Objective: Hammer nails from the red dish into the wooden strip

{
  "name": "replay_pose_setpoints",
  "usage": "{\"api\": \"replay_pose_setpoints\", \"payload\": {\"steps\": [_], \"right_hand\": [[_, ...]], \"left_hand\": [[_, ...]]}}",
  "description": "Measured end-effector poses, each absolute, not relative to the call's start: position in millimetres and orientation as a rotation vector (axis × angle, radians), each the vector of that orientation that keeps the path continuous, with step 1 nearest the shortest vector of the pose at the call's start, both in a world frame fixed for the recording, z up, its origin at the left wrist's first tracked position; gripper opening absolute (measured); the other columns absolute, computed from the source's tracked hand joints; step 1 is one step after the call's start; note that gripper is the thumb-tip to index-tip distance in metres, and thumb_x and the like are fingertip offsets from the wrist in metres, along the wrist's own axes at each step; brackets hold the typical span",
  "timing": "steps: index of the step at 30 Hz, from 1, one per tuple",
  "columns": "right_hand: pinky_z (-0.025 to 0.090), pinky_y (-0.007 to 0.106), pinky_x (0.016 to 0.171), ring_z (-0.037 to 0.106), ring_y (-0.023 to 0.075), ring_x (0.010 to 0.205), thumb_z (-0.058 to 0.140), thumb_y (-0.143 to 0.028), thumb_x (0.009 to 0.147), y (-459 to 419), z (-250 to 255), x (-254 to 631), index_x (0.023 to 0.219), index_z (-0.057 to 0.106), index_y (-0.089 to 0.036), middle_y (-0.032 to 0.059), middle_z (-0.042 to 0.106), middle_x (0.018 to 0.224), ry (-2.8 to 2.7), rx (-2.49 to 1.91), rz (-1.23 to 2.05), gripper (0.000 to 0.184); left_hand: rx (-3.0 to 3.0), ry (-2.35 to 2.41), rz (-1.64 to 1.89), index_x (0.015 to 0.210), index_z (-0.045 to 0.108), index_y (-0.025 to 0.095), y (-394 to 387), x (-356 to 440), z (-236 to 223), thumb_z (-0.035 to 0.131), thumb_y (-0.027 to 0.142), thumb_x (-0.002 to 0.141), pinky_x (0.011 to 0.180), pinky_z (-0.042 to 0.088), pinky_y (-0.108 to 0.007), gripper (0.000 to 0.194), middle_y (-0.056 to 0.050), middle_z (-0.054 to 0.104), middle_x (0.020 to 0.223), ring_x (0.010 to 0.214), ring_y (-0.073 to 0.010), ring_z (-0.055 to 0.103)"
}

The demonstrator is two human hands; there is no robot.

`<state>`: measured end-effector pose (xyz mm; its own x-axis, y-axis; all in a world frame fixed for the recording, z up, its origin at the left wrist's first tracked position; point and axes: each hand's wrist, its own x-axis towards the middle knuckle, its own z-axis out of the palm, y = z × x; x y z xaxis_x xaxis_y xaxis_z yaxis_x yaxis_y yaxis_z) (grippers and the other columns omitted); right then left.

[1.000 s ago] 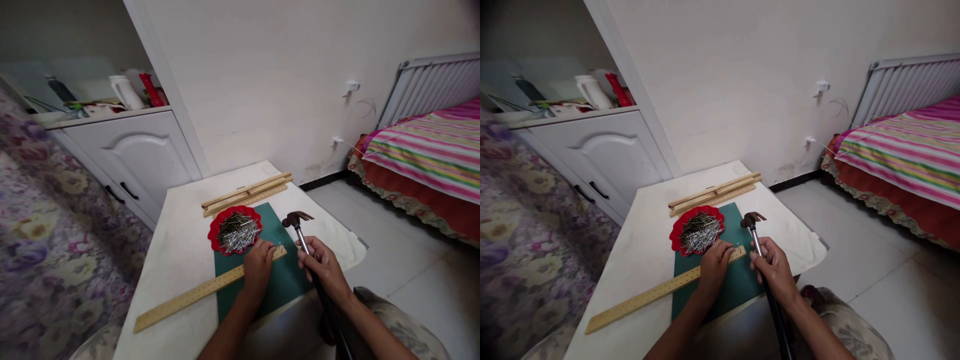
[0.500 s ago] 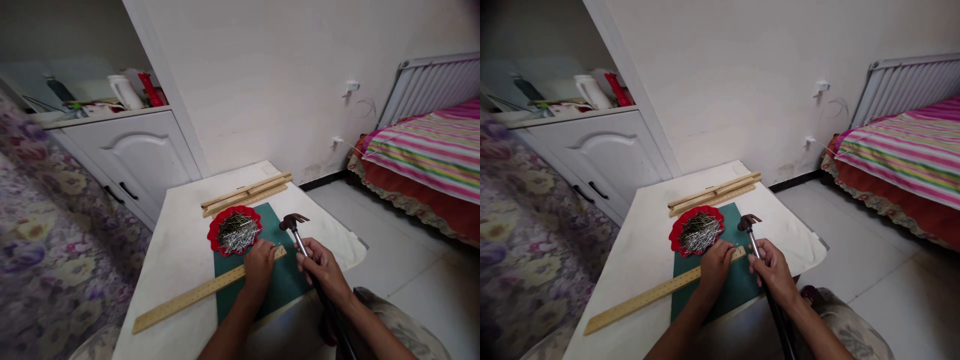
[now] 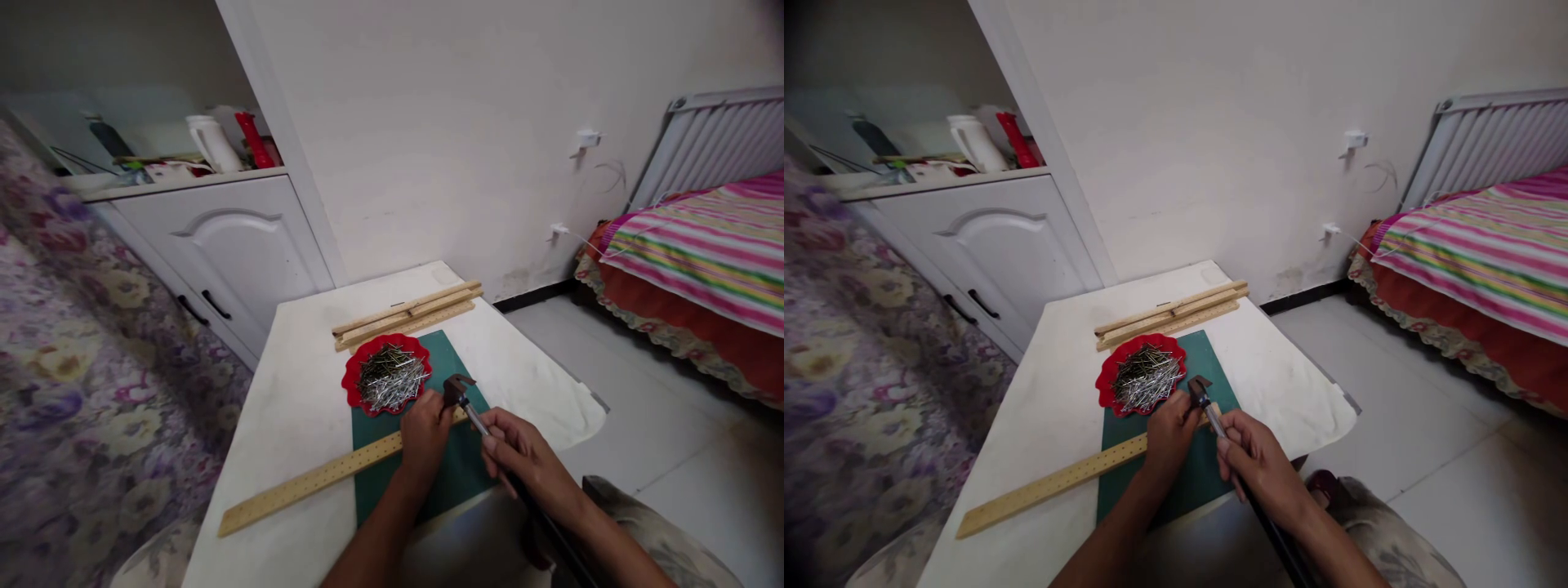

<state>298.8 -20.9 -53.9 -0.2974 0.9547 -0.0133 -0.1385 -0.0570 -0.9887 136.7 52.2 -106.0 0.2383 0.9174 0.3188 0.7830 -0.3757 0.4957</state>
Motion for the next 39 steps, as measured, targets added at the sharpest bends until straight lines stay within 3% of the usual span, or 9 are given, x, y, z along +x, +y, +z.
{"api": "replay_pose_setpoints", "payload": {"steps": [17,33,39], "right_hand": [[0.024,0.016,0.035,0.035,0.0042,0.034,0.049,-0.040,0.087,-22,-57,297,0.083,0.046,-0.020,-0.0077,0.050,0.056,-1.321,-1.009,1.504,0.021],[0.021,0.017,0.036,0.034,0.0044,0.033,0.049,-0.044,0.086,-19,-60,302,0.094,0.047,-0.019,-0.0071,0.050,0.055,-1.225,-0.964,1.461,0.026],[0.025,0.016,0.035,0.036,0.0045,0.035,0.050,-0.041,0.088,-14,-66,306,0.089,0.048,-0.019,-0.0060,0.050,0.056,-1.186,-0.941,1.430,0.022]], "left_hand": [[2.186,1.601,0.883,0.067,0.054,0.018,52,138,-110,0.051,0.020,0.081,0.059,0.032,-0.020,0.015,0.003,0.049,0.069,0.064,-0.0100,0.051],[2.191,1.578,0.893,0.078,0.064,0.021,49,138,-107,0.052,0.026,0.082,0.064,0.037,-0.023,0.014,0.000,0.058,0.078,0.071,-0.0126,0.055],[2.145,1.503,0.951,0.085,0.064,0.021,46,133,-104,0.053,0.023,0.081,0.068,0.040,-0.024,0.012,-0.001,0.059,0.082,0.075,-0.0136,0.056]]}}
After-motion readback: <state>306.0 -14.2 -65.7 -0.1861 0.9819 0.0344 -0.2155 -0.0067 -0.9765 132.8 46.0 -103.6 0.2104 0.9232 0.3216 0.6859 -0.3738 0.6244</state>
